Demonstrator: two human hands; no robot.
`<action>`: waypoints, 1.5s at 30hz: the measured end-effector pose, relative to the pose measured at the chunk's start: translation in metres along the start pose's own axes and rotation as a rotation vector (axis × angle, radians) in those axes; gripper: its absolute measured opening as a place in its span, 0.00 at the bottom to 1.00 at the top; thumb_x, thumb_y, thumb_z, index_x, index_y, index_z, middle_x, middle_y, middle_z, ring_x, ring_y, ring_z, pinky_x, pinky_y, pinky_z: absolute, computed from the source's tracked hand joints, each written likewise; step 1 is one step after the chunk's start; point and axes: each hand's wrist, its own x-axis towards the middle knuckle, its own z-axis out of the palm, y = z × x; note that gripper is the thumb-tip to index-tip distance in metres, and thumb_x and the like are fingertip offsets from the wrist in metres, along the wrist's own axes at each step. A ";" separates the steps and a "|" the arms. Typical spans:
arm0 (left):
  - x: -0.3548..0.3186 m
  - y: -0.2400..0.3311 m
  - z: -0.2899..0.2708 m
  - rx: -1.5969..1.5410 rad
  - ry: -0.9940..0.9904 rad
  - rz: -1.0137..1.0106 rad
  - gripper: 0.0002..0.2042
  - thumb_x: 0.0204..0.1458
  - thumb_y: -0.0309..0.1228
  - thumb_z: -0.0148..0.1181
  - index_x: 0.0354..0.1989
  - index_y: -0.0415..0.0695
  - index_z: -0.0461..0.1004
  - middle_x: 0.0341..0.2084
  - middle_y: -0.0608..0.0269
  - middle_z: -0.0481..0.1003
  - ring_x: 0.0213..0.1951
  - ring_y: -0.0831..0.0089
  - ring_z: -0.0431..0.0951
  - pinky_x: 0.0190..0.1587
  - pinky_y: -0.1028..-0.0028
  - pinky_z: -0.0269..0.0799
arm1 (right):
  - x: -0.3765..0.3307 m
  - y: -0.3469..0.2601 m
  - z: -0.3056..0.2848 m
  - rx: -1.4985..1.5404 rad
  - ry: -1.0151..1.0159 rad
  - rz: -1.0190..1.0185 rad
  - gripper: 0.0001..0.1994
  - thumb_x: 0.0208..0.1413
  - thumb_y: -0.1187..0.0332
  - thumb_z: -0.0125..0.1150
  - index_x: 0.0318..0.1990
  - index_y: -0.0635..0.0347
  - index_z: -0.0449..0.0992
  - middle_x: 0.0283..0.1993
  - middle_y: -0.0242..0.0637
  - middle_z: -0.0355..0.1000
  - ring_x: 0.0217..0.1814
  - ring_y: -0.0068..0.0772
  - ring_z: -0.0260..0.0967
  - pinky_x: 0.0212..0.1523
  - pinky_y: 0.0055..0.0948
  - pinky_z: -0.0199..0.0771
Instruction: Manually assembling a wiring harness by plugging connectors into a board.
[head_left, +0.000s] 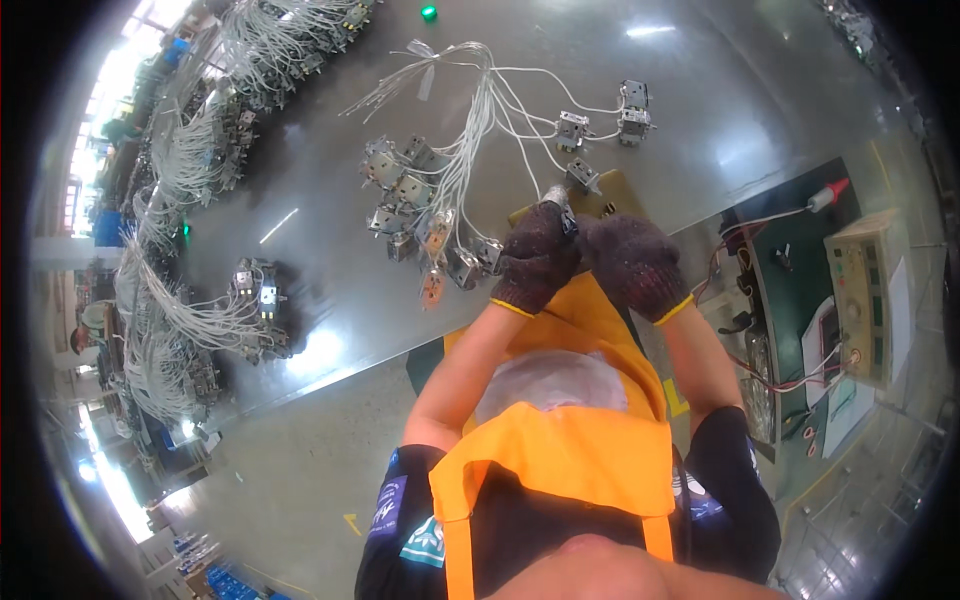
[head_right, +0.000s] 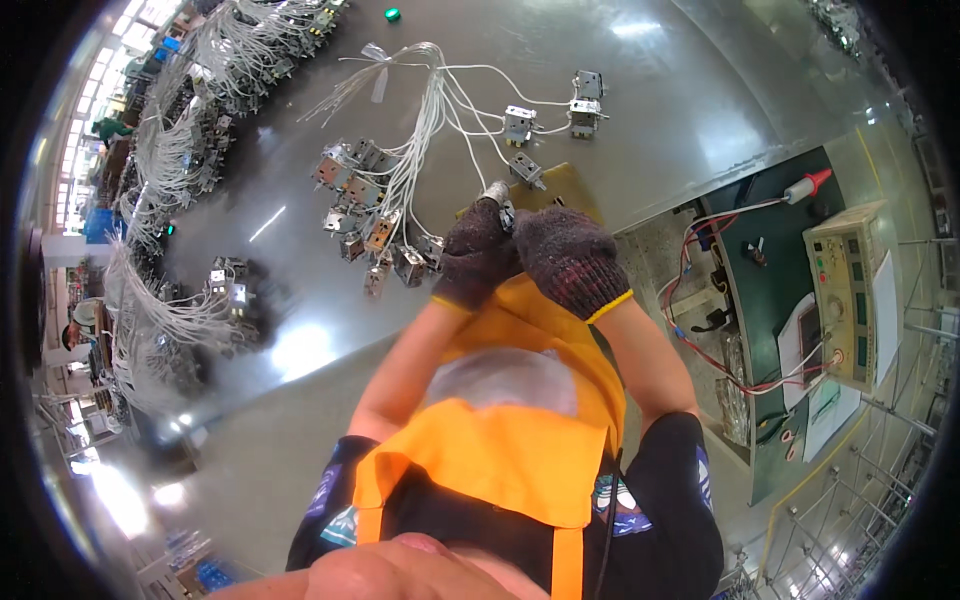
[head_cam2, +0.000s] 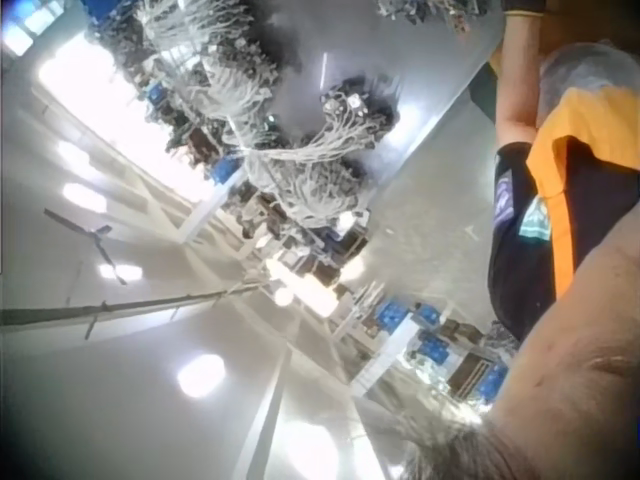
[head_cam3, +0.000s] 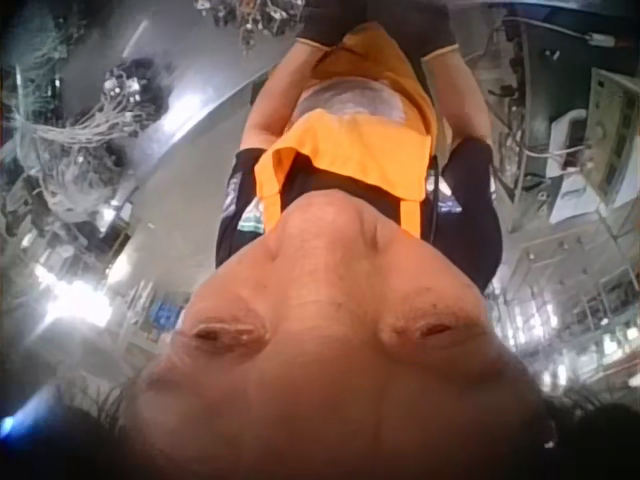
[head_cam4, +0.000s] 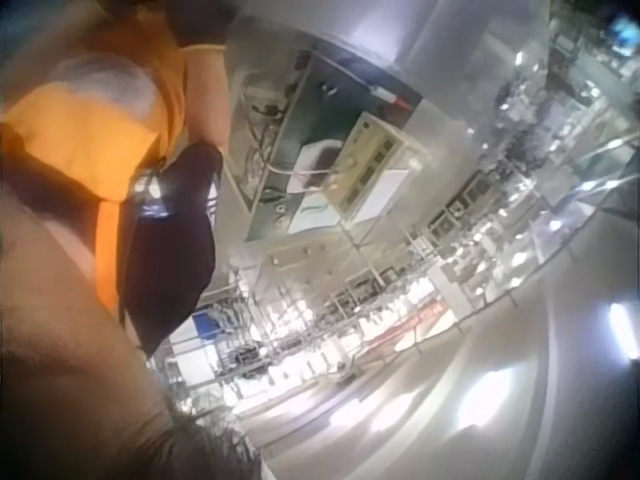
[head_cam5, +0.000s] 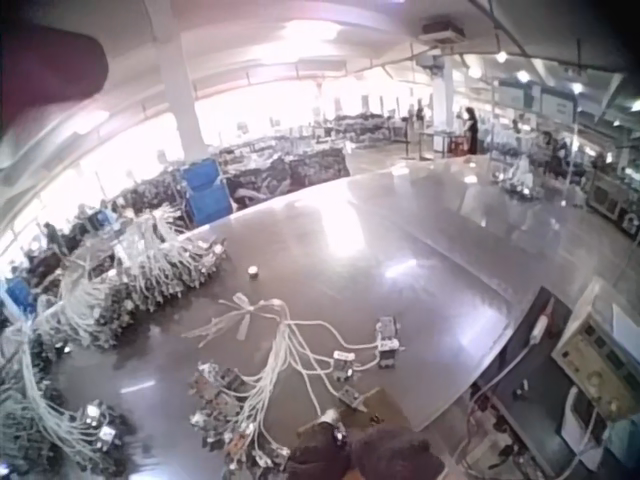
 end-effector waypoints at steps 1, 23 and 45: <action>0.000 0.000 0.000 0.009 0.009 0.003 0.27 0.45 0.32 0.62 0.54 0.34 0.66 0.36 0.41 0.74 0.39 0.43 0.75 0.41 0.54 0.72 | 0.002 -0.001 -0.001 0.003 0.037 -0.051 0.09 0.55 0.66 0.51 0.39 0.57 0.76 0.30 0.48 0.77 0.34 0.53 0.76 0.35 0.49 0.77; -0.020 0.021 -0.045 0.332 0.028 0.212 0.28 0.48 0.32 0.57 0.60 0.37 0.63 0.48 0.42 0.71 0.52 0.47 0.71 0.51 0.51 0.65 | -0.024 0.008 0.009 0.315 0.257 -0.034 0.13 0.59 0.64 0.56 0.48 0.58 0.75 0.35 0.47 0.77 0.33 0.49 0.75 0.34 0.43 0.74; -0.028 -0.001 -0.047 0.151 0.072 0.237 0.26 0.44 0.28 0.67 0.55 0.40 0.69 0.47 0.46 0.72 0.52 0.46 0.71 0.57 0.55 0.67 | 0.017 -0.002 0.043 1.343 -0.141 0.355 0.24 0.55 0.62 0.62 0.59 0.60 0.72 0.49 0.35 0.76 0.47 0.24 0.70 0.48 0.24 0.72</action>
